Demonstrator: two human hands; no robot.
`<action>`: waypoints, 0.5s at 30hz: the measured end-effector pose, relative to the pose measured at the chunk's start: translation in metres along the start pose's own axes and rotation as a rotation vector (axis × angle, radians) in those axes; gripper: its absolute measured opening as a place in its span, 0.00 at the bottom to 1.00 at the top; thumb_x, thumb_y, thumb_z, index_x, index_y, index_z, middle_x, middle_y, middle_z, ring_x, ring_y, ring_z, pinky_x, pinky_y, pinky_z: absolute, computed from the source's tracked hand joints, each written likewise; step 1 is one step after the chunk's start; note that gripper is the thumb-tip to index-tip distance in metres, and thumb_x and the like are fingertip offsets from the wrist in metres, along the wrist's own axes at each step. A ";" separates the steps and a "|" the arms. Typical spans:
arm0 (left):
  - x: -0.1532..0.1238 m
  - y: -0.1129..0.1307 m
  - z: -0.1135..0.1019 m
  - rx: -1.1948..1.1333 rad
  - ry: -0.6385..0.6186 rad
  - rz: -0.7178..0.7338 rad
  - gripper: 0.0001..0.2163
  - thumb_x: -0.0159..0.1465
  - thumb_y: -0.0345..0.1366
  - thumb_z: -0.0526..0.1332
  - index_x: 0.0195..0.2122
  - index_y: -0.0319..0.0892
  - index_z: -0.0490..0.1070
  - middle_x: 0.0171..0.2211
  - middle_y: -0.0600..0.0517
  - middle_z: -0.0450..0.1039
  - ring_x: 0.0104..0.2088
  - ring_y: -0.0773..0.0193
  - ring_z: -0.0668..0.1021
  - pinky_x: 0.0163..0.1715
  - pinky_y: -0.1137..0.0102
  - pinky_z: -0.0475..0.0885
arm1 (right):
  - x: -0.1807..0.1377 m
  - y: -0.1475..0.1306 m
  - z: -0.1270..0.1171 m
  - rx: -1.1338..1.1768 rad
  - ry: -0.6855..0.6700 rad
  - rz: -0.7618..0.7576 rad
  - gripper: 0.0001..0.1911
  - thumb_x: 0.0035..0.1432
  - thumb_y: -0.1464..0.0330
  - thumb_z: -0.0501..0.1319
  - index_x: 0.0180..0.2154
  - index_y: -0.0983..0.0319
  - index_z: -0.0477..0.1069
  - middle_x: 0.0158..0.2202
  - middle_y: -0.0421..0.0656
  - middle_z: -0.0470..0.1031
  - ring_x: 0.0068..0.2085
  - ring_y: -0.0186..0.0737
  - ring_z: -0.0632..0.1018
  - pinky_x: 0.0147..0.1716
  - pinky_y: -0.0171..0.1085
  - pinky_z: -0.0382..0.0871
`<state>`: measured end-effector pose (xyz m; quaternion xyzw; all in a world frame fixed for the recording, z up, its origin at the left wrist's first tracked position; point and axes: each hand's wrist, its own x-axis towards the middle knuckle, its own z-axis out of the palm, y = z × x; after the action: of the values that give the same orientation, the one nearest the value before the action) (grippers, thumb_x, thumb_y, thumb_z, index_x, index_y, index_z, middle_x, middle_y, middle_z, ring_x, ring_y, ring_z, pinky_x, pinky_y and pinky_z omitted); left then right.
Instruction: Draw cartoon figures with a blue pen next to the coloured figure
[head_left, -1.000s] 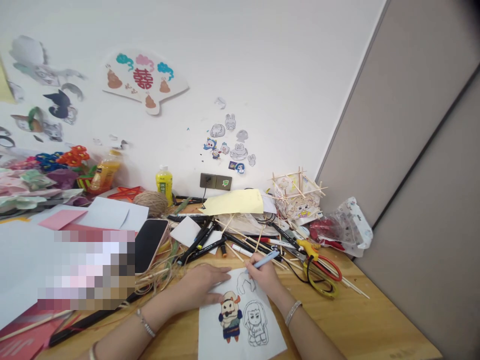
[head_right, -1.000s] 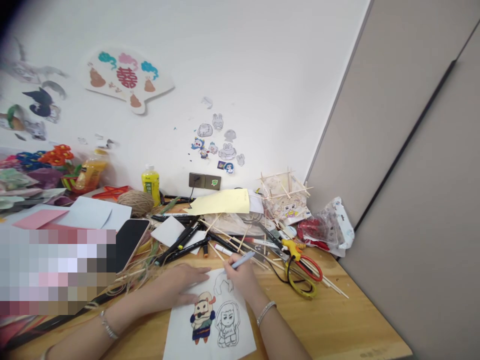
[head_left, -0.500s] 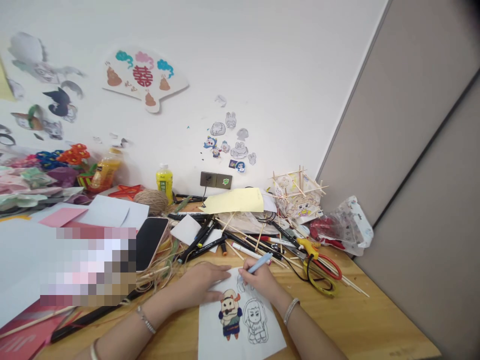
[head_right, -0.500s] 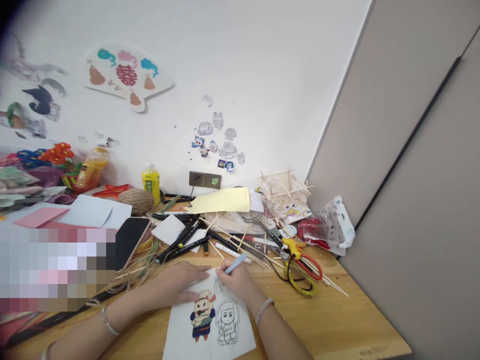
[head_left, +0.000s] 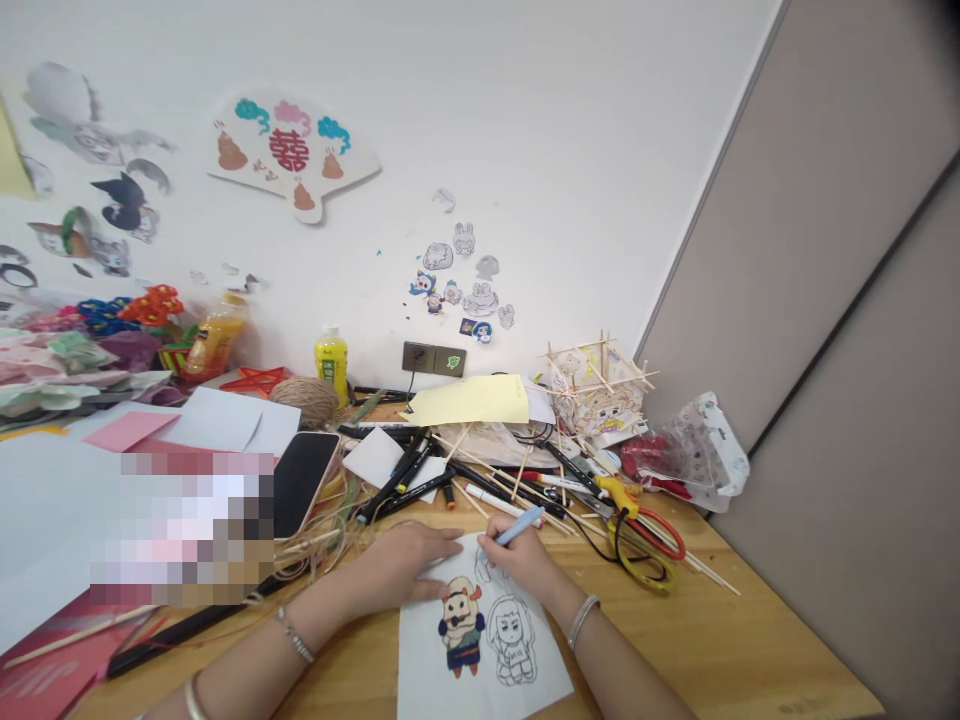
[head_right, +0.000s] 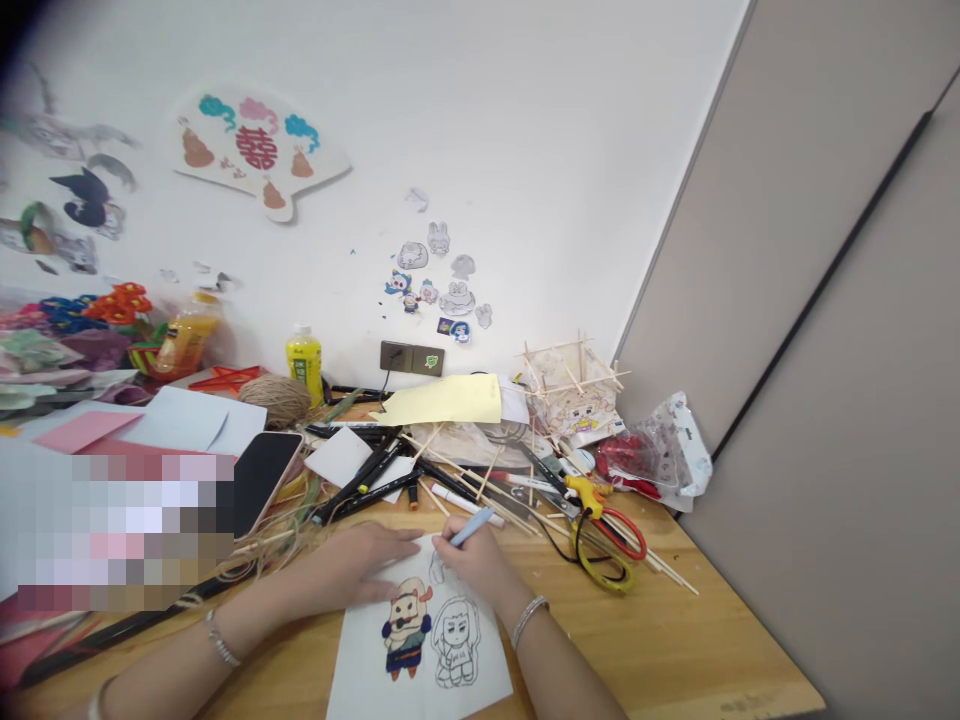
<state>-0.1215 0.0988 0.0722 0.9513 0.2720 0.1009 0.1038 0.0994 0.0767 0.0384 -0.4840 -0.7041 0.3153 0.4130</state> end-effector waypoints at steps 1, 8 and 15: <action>0.000 0.000 0.000 0.002 0.008 0.003 0.23 0.59 0.52 0.57 0.53 0.50 0.69 0.54 0.50 0.69 0.48 0.53 0.75 0.47 0.66 0.68 | 0.000 0.000 0.000 -0.004 0.009 -0.005 0.11 0.53 0.68 0.57 0.20 0.61 0.61 0.19 0.34 0.62 0.24 0.33 0.66 0.26 0.31 0.59; -0.001 0.001 0.000 -0.014 -0.023 -0.026 0.23 0.58 0.50 0.59 0.54 0.49 0.68 0.55 0.48 0.68 0.49 0.51 0.74 0.49 0.63 0.67 | 0.001 -0.001 -0.001 0.016 0.015 -0.009 0.10 0.53 0.69 0.57 0.21 0.61 0.62 0.19 0.34 0.62 0.25 0.33 0.66 0.26 0.31 0.59; 0.000 0.000 0.000 -0.017 -0.007 -0.018 0.24 0.59 0.52 0.57 0.54 0.49 0.68 0.54 0.48 0.69 0.49 0.51 0.74 0.48 0.63 0.67 | 0.002 0.001 0.000 -0.002 0.014 -0.028 0.10 0.54 0.68 0.58 0.21 0.62 0.64 0.20 0.35 0.63 0.25 0.33 0.66 0.27 0.31 0.59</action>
<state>-0.1219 0.0987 0.0720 0.9483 0.2793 0.0989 0.1140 0.0998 0.0784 0.0385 -0.4766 -0.7082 0.3057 0.4217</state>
